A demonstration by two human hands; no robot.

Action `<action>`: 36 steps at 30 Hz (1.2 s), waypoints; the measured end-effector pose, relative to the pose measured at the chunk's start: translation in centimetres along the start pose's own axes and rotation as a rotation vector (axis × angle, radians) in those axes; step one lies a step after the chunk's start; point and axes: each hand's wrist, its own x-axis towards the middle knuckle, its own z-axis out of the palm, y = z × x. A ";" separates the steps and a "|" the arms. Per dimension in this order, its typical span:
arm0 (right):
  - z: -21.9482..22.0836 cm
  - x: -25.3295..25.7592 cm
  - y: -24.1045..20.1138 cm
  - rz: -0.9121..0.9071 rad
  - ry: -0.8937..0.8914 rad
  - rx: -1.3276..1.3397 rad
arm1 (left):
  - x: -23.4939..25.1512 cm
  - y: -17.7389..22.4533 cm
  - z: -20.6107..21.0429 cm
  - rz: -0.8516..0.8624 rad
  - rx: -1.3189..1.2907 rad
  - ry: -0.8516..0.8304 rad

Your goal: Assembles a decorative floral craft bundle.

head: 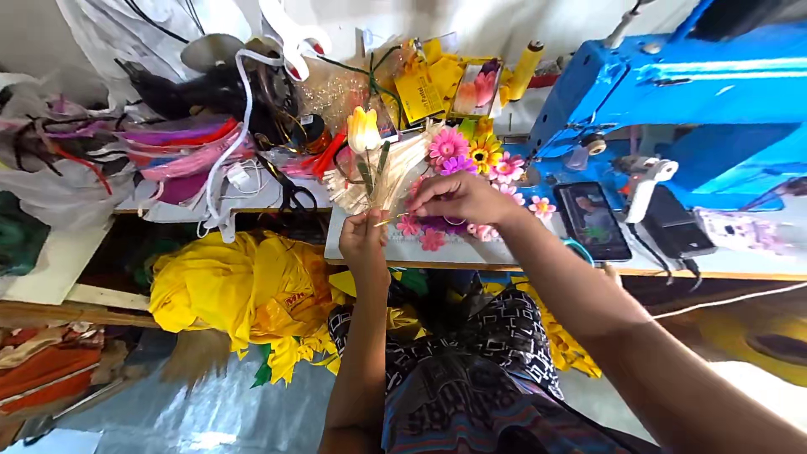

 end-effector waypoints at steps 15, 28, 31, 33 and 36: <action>8.6 0.4 -1.8 0.257 0.744 0.297 | -1.1 -0.7 2.9 0.229 0.055 0.050; 6.5 -1.5 -1.5 0.066 0.462 0.454 | -2.1 2.3 1.9 -0.070 -0.162 -0.110; 5.2 -1.9 -2.0 0.064 0.366 0.487 | -2.7 3.6 1.2 -0.136 -0.148 -0.236; 4.0 -2.3 -2.4 0.028 0.244 0.443 | -3.0 4.5 0.7 -0.223 -0.151 -0.341; 2.3 -2.6 -2.9 -0.113 0.053 0.327 | -3.2 5.3 0.1 -0.406 -0.203 -0.482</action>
